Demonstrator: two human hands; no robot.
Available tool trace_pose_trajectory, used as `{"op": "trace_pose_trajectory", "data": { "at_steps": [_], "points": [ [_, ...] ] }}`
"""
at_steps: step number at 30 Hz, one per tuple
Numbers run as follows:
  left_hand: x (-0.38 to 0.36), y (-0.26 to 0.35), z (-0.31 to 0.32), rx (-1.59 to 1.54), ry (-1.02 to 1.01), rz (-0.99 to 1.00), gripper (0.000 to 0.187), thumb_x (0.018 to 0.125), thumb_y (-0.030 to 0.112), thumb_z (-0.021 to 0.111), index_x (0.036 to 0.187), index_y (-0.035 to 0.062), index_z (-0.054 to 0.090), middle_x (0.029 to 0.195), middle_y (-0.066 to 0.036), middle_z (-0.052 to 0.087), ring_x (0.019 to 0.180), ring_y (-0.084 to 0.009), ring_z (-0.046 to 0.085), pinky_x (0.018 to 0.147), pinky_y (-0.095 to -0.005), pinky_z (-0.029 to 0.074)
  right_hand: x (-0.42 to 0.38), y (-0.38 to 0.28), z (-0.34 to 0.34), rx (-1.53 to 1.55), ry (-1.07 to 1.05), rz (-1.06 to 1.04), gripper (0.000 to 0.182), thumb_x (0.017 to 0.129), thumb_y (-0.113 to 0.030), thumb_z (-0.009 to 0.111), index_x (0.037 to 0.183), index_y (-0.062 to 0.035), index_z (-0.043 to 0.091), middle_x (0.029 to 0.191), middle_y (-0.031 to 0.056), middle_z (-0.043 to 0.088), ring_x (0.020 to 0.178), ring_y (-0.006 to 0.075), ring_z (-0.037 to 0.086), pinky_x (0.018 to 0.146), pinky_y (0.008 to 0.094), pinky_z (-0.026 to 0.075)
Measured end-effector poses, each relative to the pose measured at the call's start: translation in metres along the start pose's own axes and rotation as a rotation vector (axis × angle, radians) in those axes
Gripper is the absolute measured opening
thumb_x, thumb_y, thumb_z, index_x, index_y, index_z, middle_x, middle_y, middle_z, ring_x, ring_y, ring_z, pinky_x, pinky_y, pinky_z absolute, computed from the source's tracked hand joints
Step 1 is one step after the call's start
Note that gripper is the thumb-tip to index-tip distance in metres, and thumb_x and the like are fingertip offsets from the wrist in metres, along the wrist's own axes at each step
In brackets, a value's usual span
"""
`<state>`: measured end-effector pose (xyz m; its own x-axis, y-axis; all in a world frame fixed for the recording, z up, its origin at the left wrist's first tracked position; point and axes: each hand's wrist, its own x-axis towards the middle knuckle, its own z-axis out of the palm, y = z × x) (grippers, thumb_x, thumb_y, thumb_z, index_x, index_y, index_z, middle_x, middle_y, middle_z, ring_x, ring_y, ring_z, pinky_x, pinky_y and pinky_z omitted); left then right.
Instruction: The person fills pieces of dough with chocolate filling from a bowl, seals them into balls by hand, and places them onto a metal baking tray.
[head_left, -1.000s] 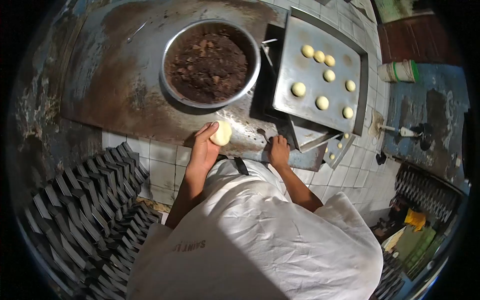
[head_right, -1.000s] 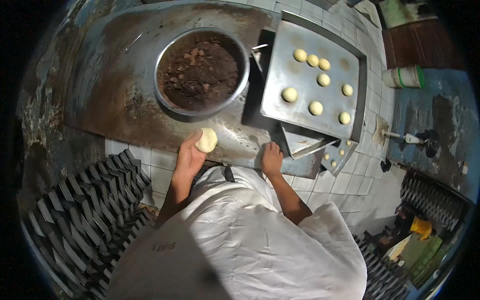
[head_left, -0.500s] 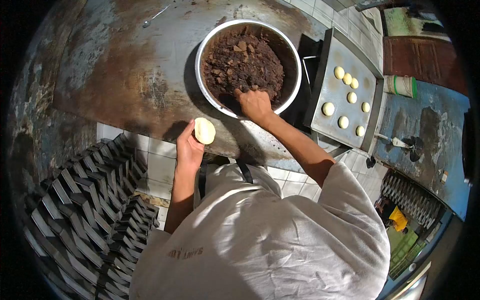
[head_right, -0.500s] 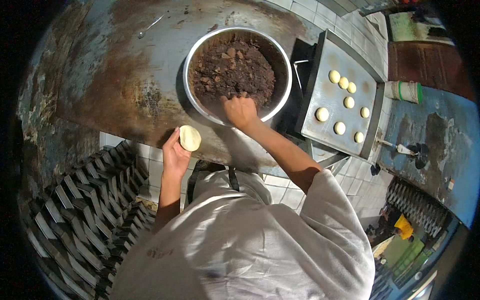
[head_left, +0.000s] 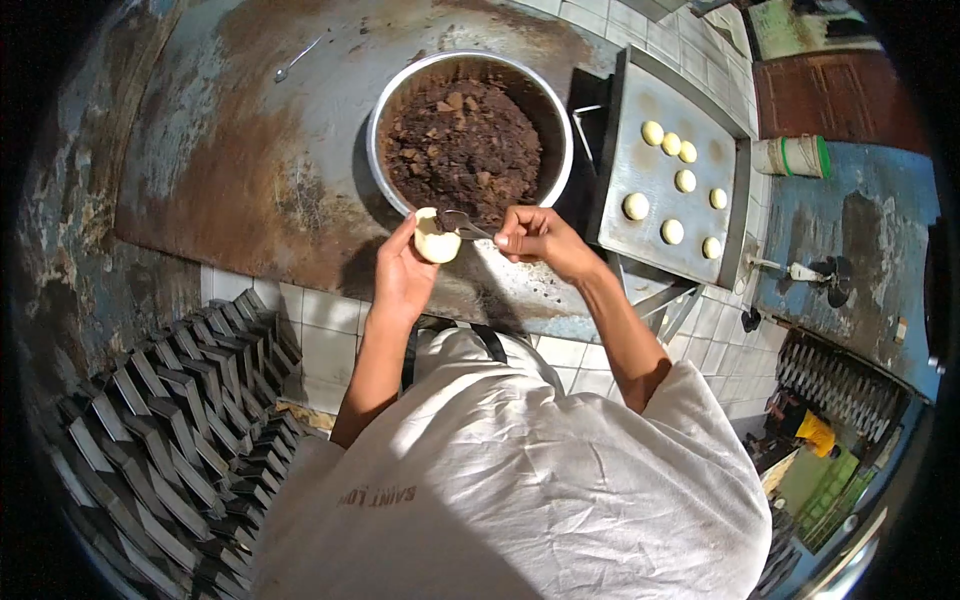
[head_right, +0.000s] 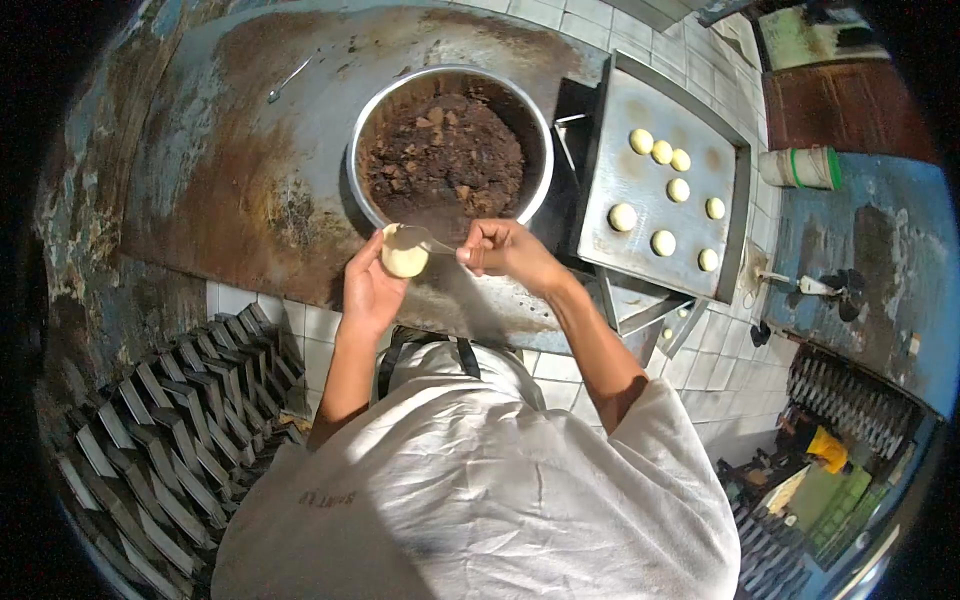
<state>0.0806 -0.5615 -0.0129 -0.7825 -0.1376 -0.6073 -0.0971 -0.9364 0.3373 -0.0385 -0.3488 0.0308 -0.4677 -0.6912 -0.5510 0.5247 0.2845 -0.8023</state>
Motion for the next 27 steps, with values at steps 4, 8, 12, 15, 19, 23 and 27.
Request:
{"op": "trace_pose_trajectory", "data": {
  "at_steps": [4,8,12,15,19,23,27],
  "points": [
    [-0.005,-0.054,0.046,-0.073,-0.077,-0.131,0.029,0.107,0.024,0.050,0.123,0.0010,0.058,0.119,-0.010,0.064,0.111,-0.0235,0.063,0.102,-0.0411,0.050,-0.027,0.074,-0.013,0.039,0.266,-0.273,0.021,0.087,-0.012,0.082,0.082,-0.0075,0.063,0.084,-0.0004,0.069,0.080,0.0063,0.059,0.074,0.0257,0.048],
    [-0.007,-0.111,0.049,-0.097,-0.202,-0.167,0.031,0.107,0.027,0.051,0.123,0.0009,0.058,0.118,-0.012,0.065,0.112,-0.0240,0.063,0.100,-0.0408,0.052,-0.091,0.169,-0.037,-0.010,0.513,-0.144,0.017,0.091,-0.013,0.078,0.085,-0.0053,0.063,0.084,0.0002,0.068,0.078,0.0076,0.059,0.072,0.0259,0.048],
    [-0.013,-0.147,0.062,-0.068,-0.194,-0.149,0.034,0.107,0.030,0.050,0.124,0.0019,0.059,0.124,-0.012,0.065,0.119,-0.0261,0.062,0.106,-0.0423,0.048,-0.142,0.258,-0.063,0.150,0.564,-0.233,0.017,0.096,-0.018,0.072,0.087,-0.0066,0.063,0.079,-0.0015,0.064,0.071,0.0064,0.055,0.064,0.0252,0.045],
    [-0.018,-0.174,0.069,-0.032,-0.206,-0.128,0.037,0.107,0.032,0.049,0.127,0.0021,0.057,0.127,-0.013,0.064,0.123,-0.0275,0.059,0.111,-0.0462,0.043,-0.147,0.266,-0.077,0.411,0.491,-0.198,0.020,0.101,-0.025,0.064,0.090,-0.0097,0.061,0.072,-0.0023,0.055,0.063,0.0060,0.045,0.057,0.0231,0.033],
    [-0.033,-0.203,0.062,-0.013,-0.175,-0.190,0.034,0.108,0.027,0.048,0.127,0.0001,0.056,0.128,-0.014,0.063,0.122,-0.0287,0.059,0.111,-0.0464,0.044,-0.180,0.178,-0.063,0.522,0.212,-0.419,0.021,0.101,-0.027,0.064,0.093,-0.0085,0.059,0.073,-0.0016,0.056,0.065,0.0070,0.047,0.060,0.0241,0.036],
    [-0.044,-0.217,0.062,0.022,-0.191,-0.086,0.031,0.108,0.023,0.048,0.125,-0.0004,0.057,0.127,-0.015,0.064,0.121,-0.0287,0.060,0.109,-0.0451,0.046,-0.170,0.235,-0.075,0.287,0.349,-0.394,0.027,0.100,-0.029,0.065,0.087,-0.0068,0.060,0.074,-0.0017,0.053,0.067,0.0089,0.047,0.063,0.0254,0.039],
    [-0.063,-0.213,0.070,0.053,-0.123,-0.002,0.038,0.108,0.029,0.047,0.128,-0.0023,0.056,0.130,-0.016,0.063,0.125,-0.0303,0.058,0.111,-0.0451,0.044,-0.146,0.320,-0.100,0.094,0.492,-0.300,0.026,0.104,-0.028,0.060,0.093,-0.0048,0.062,0.077,-0.0013,0.060,0.067,0.0118,0.052,0.064,0.0293,0.041]
  ]
}}
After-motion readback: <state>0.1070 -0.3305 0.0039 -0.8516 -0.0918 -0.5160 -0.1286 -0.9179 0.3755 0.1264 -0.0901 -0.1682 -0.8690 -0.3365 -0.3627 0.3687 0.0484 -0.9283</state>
